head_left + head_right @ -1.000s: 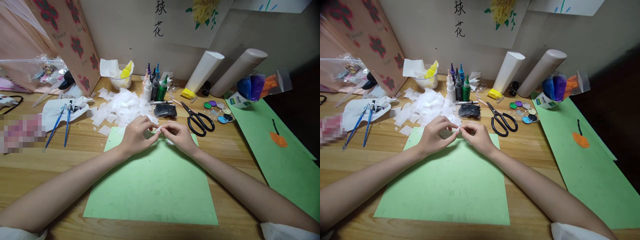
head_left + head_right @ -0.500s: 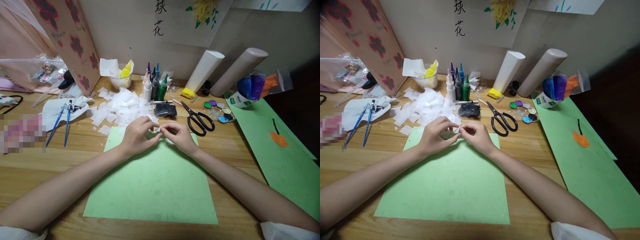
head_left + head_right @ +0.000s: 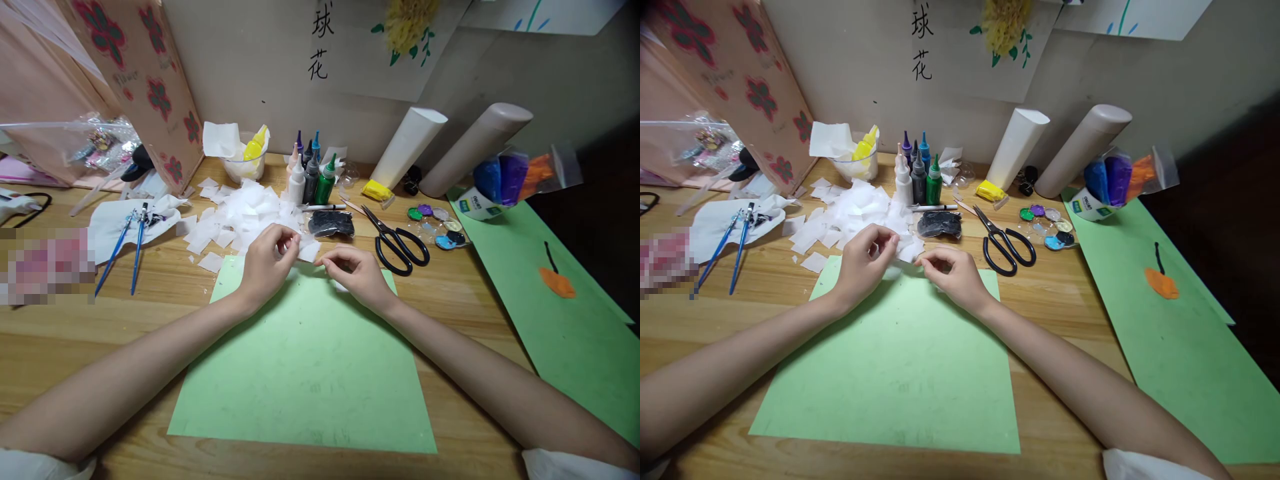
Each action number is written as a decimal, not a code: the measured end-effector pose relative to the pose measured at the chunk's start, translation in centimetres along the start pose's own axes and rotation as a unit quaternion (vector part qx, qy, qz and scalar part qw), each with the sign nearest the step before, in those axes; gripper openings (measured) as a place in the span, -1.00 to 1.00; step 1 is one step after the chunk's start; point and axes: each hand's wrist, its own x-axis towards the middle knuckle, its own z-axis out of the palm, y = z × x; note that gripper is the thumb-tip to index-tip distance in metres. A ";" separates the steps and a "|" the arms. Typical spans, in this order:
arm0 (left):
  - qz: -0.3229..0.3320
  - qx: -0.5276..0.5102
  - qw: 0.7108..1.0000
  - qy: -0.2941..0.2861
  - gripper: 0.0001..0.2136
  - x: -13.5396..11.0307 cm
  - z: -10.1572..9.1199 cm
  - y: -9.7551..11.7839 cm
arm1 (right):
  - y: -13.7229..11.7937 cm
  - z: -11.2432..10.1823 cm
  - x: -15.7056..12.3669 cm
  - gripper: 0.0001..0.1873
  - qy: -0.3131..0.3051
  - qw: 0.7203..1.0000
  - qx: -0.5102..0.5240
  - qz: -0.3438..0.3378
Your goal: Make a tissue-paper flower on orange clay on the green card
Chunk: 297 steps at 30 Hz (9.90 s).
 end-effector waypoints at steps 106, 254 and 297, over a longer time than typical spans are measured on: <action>0.139 0.055 0.988 -0.039 -0.84 -0.4 -0.2 0.4 | 1.5 0.0 0.4 -0.86 0.178 0.982 0.064 0.028; 0.069 -0.015 0.993 -0.094 -0.85 -1.0 0.2 0.8 | -0.2 -0.3 0.2 -0.88 0.004 0.999 -0.013 -0.040; 0.033 -0.035 0.992 -0.116 -0.85 -0.7 0.2 0.6 | -0.3 -0.2 0.0 -0.91 -0.002 0.995 -0.069 -0.069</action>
